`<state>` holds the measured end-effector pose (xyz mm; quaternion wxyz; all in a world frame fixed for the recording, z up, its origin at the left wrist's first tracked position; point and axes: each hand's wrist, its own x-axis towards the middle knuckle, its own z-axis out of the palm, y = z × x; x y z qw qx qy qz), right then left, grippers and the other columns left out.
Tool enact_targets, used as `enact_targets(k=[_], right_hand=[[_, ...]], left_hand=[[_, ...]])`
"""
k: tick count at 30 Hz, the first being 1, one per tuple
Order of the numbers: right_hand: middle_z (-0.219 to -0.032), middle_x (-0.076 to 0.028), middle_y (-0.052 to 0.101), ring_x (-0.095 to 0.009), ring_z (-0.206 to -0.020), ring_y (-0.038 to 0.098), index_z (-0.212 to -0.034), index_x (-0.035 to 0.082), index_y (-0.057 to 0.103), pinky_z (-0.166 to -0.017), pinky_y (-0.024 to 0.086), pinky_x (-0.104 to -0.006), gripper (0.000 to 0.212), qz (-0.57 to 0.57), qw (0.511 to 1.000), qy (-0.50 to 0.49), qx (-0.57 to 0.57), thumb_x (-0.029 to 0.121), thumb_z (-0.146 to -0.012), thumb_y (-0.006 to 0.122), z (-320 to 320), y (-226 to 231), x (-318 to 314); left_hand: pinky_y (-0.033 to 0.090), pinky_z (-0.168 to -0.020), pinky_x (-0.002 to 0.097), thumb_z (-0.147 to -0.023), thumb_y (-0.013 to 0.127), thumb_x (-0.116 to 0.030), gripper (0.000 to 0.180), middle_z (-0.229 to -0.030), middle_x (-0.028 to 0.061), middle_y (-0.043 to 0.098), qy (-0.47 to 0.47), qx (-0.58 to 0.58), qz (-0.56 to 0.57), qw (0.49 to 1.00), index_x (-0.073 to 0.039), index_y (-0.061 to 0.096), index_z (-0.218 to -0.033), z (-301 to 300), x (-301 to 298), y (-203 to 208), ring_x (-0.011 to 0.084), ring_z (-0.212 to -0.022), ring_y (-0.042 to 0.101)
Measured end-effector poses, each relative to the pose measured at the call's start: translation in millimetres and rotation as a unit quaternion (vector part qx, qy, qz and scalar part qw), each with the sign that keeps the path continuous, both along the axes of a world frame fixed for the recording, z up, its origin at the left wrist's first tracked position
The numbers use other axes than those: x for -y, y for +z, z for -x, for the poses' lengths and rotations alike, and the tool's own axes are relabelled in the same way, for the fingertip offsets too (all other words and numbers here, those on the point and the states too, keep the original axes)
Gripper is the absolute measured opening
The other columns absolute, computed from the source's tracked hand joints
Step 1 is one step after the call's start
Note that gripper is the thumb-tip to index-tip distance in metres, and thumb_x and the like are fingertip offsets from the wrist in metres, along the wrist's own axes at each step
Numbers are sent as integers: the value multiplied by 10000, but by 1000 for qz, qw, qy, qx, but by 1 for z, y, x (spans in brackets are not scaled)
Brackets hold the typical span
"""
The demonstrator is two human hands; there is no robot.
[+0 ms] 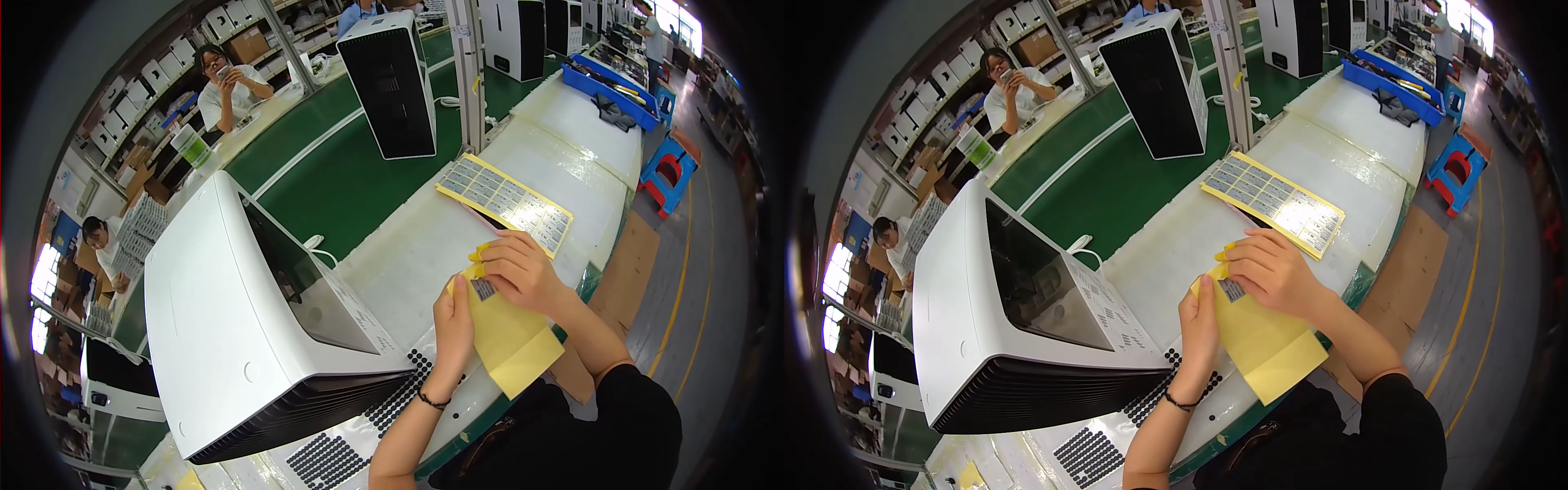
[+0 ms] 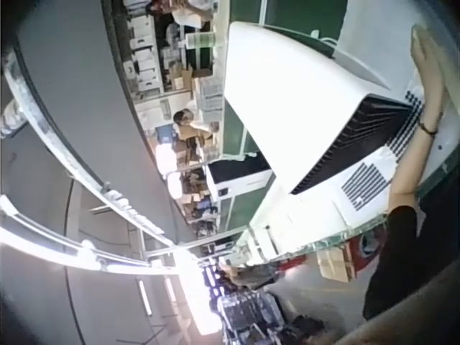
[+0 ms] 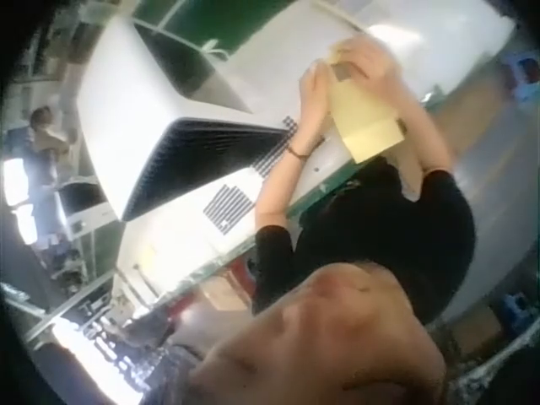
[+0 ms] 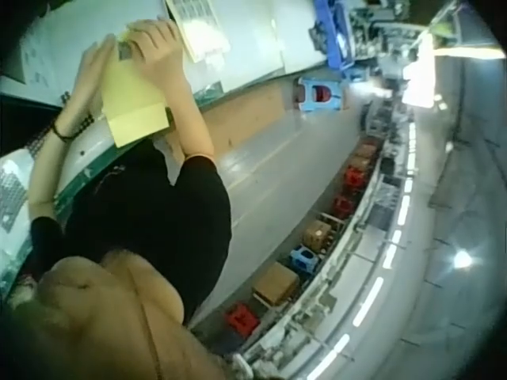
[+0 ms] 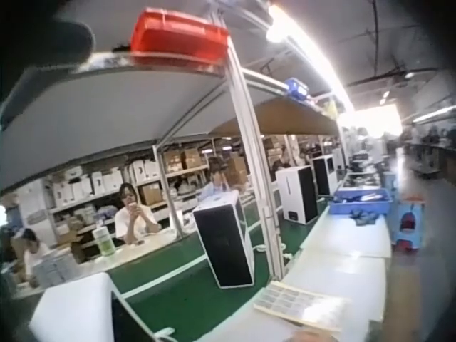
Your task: Applying identification labels and inserting rubber feet into the chassis of computer cases on an assembly line.
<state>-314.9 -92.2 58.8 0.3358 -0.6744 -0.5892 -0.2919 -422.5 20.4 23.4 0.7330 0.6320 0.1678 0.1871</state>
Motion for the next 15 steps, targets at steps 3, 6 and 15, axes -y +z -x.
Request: enact_targets(k=[3, 6, 15], right_hand=[[-984, -67, 639, -253, -951, 598, -863, 54, 599, -954, 444, -442, 210, 12, 999, 3, -46, -10, -693, 705, -9, -1, 5], [-986, -89, 618, -283, -968, 574, -891, 42, 576, -983, 417, -469, 217, -25, 996, -22, -81, -40, -720, 681, -18, 6, 20], [-921, -106, 573, -298, -976, 535, -934, 21, 523, -1051, 351, -495, 162, -106, 979, -64, -159, -62, -809, 583, -27, 13, 42]], left_hand=[[436, -698, 281, -1032, 369, -283, 385, -791, 65, 581, 20, 18, 15, 1000, 41, 571, -986, -25, -4, -20, 110, -736, 503], [443, -705, 280, -1030, 371, -284, 393, -782, 90, 600, 35, 42, -30, 998, 46, 580, -987, -56, -4, -20, 135, -736, 530], [246, -1081, 501, -924, 578, -230, 436, -1332, 281, 386, 296, 102, -386, 868, 3, 475, -1277, -76, -5, -15, 458, -1283, 301]])
